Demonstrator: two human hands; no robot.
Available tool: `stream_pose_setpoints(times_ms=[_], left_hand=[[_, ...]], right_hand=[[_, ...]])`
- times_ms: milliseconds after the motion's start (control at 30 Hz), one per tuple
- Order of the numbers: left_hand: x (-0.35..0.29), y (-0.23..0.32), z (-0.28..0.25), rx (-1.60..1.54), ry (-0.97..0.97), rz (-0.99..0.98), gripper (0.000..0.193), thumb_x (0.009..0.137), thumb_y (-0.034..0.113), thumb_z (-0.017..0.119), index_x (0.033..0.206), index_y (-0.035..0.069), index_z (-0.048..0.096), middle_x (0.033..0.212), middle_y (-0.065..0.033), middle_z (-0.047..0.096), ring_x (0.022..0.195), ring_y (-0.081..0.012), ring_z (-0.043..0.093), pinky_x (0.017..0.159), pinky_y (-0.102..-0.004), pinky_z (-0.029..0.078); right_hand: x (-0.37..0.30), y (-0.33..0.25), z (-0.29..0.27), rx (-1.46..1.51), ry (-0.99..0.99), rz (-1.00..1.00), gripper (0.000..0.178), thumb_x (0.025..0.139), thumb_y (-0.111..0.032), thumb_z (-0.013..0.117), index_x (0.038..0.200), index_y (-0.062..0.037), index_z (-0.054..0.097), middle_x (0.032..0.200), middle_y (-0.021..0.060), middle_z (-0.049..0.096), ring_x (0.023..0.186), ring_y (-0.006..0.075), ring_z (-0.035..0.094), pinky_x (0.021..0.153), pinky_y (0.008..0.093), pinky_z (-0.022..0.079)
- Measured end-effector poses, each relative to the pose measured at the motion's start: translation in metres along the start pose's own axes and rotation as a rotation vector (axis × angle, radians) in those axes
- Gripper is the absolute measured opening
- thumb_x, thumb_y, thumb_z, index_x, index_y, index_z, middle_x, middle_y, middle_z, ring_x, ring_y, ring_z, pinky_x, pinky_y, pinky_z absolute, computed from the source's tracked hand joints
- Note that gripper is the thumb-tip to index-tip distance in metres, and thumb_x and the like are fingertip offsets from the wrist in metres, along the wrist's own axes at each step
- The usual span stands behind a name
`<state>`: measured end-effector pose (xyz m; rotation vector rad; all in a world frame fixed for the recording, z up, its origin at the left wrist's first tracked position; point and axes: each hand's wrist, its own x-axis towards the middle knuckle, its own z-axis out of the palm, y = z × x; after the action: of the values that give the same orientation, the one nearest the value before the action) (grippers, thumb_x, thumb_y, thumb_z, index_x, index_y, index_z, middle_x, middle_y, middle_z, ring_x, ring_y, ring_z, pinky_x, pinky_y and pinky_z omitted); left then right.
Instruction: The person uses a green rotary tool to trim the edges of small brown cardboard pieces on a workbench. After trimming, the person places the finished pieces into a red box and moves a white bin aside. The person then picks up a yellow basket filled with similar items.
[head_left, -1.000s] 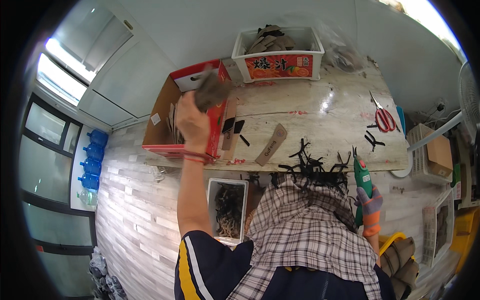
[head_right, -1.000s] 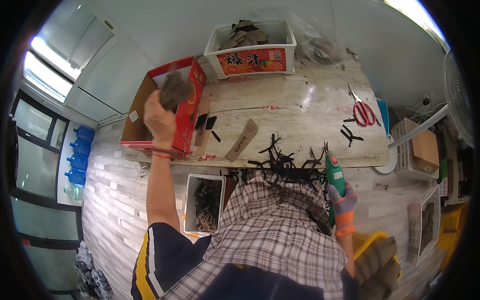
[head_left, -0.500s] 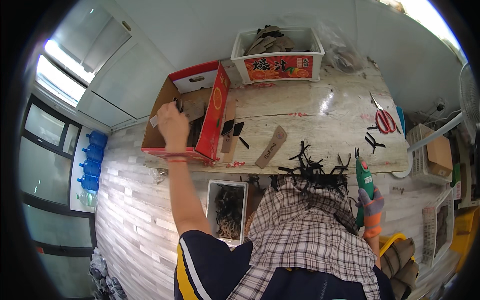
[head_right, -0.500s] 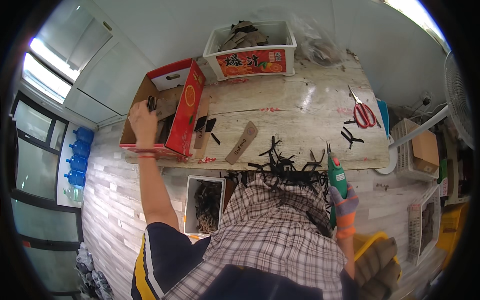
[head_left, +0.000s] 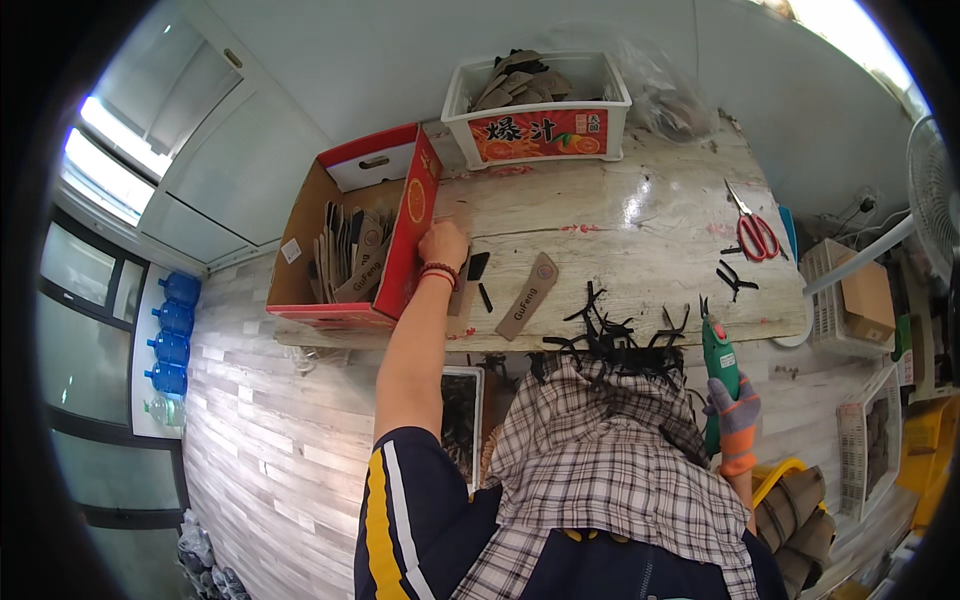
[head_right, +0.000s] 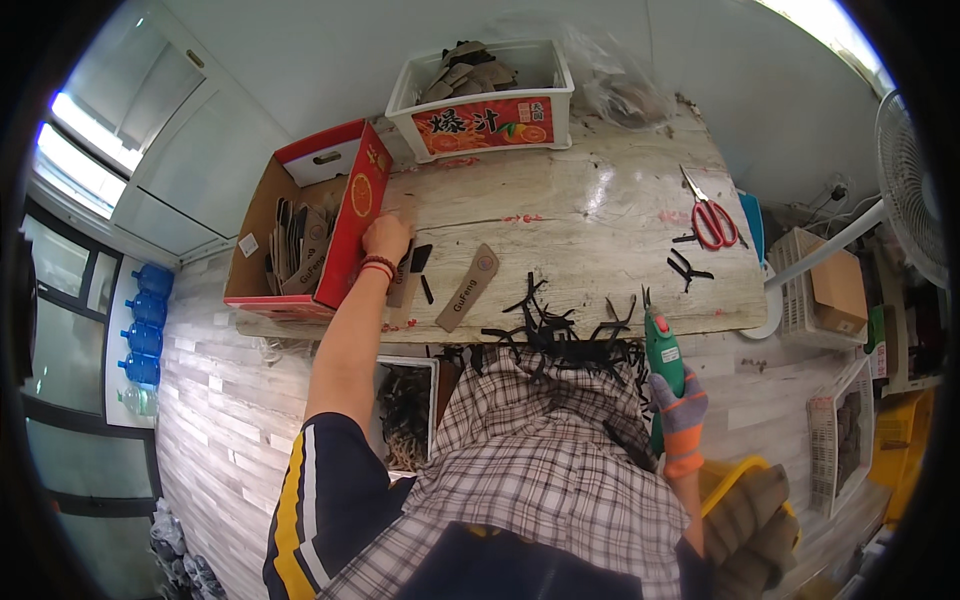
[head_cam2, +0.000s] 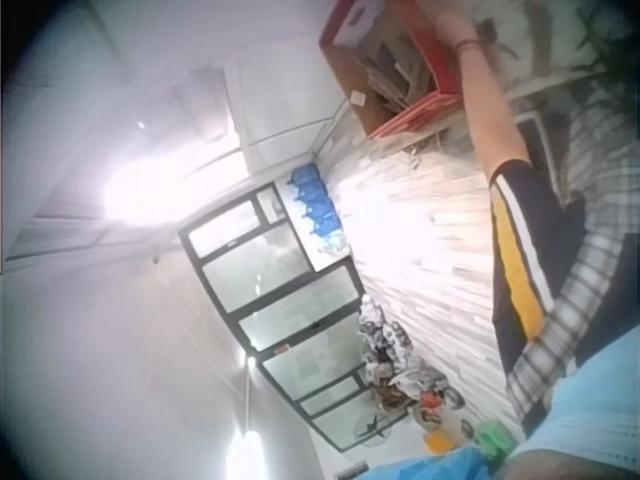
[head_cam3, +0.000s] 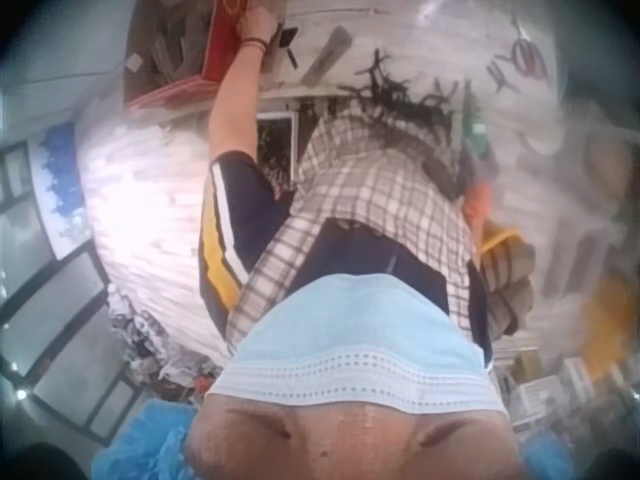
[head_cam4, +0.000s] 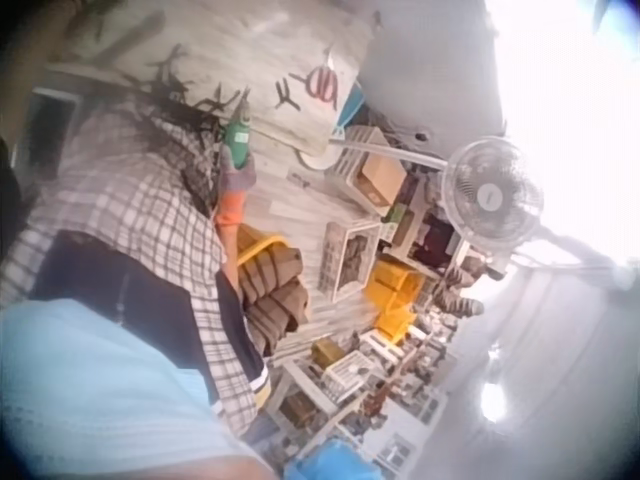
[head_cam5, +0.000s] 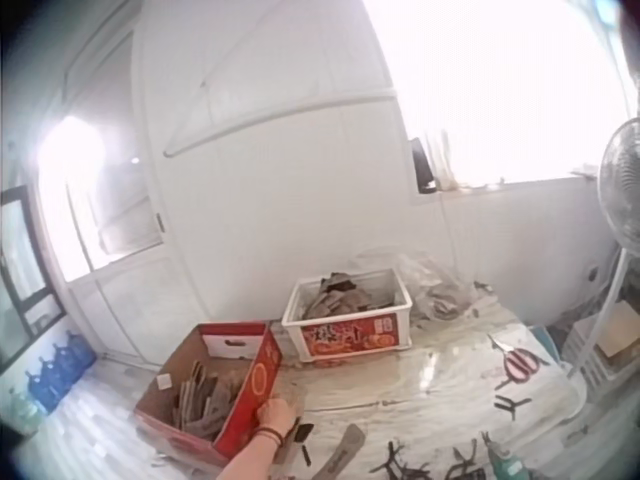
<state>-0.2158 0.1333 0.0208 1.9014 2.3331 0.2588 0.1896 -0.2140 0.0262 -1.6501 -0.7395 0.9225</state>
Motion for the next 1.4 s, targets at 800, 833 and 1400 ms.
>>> stream_pose_setpoints(times_ms=[800,833,1400], left_hand=[[-0.045,-0.011,-0.068,-1.655,-0.216,0.303,0.025,0.094,0.029,0.055,0.081,0.007,0.055,0.078,-0.0051,0.061,0.069,-0.0130,0.056,0.063,-0.0257,0.045],[-0.050,-0.018,-0.067,-1.669,-0.221,0.321,0.025,0.093,0.028,0.056,0.081,0.007,0.055,0.079,-0.0048,0.061,0.072,-0.0134,0.057,0.066,-0.0262,0.046],[-0.067,-0.040,0.017,-0.290,0.065,0.052,0.052,0.062,0.020,0.083,0.100,-0.005,0.057,0.098,-0.0171,0.060,0.091,-0.0351,0.059,0.080,-0.0428,0.048]], right_hand=[[-0.004,-0.008,0.001,-0.019,-0.003,0.002,0.036,0.084,-0.018,0.070,0.110,0.0008,0.056,0.073,0.0028,0.057,0.055,0.0090,0.052,0.048,0.0233,0.046],[-0.003,-0.005,0.001,-0.007,-0.003,0.006,0.036,0.083,-0.017,0.071,0.111,0.0008,0.056,0.074,0.0024,0.058,0.055,0.0083,0.052,0.048,0.0227,0.045],[-0.001,0.001,0.003,-0.032,-0.033,0.030,0.039,0.081,-0.016,0.073,0.112,0.0003,0.056,0.077,0.0012,0.060,0.058,0.0063,0.052,0.048,0.0207,0.045]])
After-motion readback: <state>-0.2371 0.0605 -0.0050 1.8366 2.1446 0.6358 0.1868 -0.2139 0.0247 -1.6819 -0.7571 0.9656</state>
